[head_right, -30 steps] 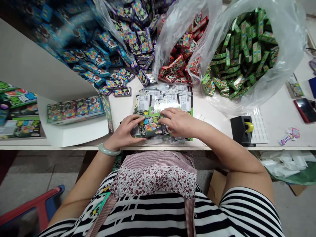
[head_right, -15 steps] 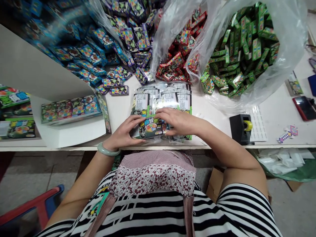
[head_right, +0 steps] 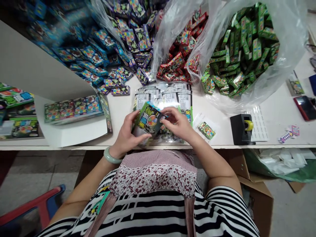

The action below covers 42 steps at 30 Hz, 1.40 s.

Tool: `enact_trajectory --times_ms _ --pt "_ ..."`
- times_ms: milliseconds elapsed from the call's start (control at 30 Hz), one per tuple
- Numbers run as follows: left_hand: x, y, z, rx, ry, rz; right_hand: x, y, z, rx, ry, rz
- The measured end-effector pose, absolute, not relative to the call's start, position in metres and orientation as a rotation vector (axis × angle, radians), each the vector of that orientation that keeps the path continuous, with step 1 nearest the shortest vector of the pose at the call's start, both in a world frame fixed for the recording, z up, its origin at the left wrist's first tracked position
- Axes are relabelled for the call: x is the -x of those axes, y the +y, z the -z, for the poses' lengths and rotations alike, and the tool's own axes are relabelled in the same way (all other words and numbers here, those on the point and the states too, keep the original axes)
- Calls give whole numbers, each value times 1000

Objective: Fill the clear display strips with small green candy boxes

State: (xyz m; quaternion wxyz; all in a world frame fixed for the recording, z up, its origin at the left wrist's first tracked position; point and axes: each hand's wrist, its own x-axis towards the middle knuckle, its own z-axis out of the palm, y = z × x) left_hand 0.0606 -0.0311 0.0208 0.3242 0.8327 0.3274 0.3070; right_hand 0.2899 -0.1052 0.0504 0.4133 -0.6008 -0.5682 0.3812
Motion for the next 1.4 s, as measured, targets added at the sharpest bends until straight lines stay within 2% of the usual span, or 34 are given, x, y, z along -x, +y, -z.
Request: enact_trajectory --times_ms 133,300,533,800,1100,1267,1400 --pt "-72 -40 -18 -1883 891 -895 -284 -100 -50 1457 -1377 -824" --pt "-67 -46 -4 -1807 845 -900 -262 -103 -23 1547 -1206 -708" --pt "-55 -37 -1 -1712 760 -817 -258 -104 -26 1535 -1492 -565" --pt "-70 -28 -25 -1457 786 -1156 -265 -91 -47 1342 -1266 -910" --pt "-62 -24 -44 -1493 711 -1097 -262 -86 -79 1390 -1484 -923" --pt "-67 -20 -56 -1434 821 -1062 -255 -72 -89 1492 -1361 -1146" --pt "-62 -18 -59 -1517 715 -1021 -257 -70 -91 1426 -1423 -1235"
